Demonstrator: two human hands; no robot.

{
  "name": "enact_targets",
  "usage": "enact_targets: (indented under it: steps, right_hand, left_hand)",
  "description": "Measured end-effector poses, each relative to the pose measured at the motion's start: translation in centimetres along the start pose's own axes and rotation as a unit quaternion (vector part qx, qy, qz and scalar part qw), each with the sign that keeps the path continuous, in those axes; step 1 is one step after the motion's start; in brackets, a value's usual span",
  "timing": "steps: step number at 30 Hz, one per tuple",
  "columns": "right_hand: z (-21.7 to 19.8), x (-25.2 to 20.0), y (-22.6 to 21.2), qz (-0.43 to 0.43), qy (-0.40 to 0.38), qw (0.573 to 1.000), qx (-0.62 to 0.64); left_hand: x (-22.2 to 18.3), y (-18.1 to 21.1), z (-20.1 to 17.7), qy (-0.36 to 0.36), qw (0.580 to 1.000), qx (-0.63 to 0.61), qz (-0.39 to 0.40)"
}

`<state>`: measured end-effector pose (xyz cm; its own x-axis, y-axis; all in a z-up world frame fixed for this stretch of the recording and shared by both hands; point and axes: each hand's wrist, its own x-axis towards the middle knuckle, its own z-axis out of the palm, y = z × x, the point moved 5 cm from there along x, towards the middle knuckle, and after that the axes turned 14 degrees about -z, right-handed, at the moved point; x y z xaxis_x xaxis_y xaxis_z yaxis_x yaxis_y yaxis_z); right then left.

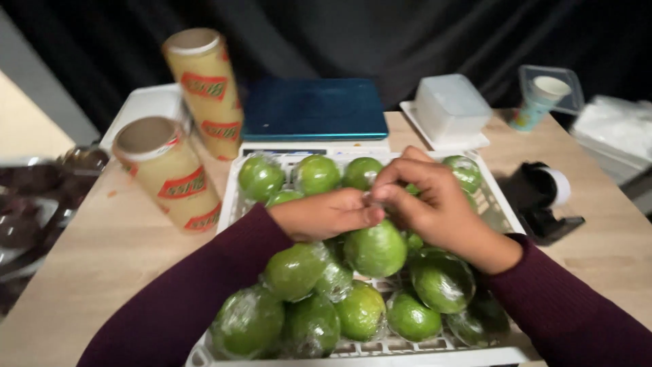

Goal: Wrapping individual guavas in plastic film and placing them into a storage crate.

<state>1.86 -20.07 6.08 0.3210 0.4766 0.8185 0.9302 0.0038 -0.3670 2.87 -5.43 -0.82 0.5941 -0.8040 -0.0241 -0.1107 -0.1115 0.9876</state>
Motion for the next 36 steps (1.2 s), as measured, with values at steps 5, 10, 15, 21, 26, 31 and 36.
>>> enact_targets:
  steps: [5, 10, 15, 21, 26, 31, 36]
  right_hand:
    - [0.8, 0.3, 0.9, 0.032, 0.01, 0.998, 0.047]
    - [1.0, 0.4, -0.1, -0.077, -0.01, 0.996, -0.053]
    - [3.0, -0.8, -1.4, -0.114, -0.076, 0.974, -0.183]
    - [2.1, -1.9, 3.3, 0.063, 0.083, 0.993, 0.061]
    - [2.8, -2.0, 5.4, 0.127, 0.164, 0.921, 0.328]
    - [3.5, -3.0, 8.0, 0.259, 0.233, 0.813, 0.467]
    - [5.3, -3.5, 6.6, 0.339, 0.187, 0.751, 0.535]
  left_hand:
    - [-0.4, -0.2, -1.0, 0.068, 0.997, -0.04, -0.007]
    - [-0.9, -4.2, -6.3, 0.3, 0.952, -0.054, 0.009]
    - [-1.5, -3.0, -6.5, 0.335, 0.928, -0.156, -0.037]
    - [-0.6, 3.6, -5.2, 0.348, 0.936, -0.043, -0.009]
    - [0.4, 6.7, -4.8, 0.416, 0.907, -0.055, 0.029]
    - [1.5, 1.8, -7.5, 0.425, 0.891, -0.151, 0.053]
    - [1.1, 2.8, -6.5, 0.376, 0.904, -0.14, 0.146]
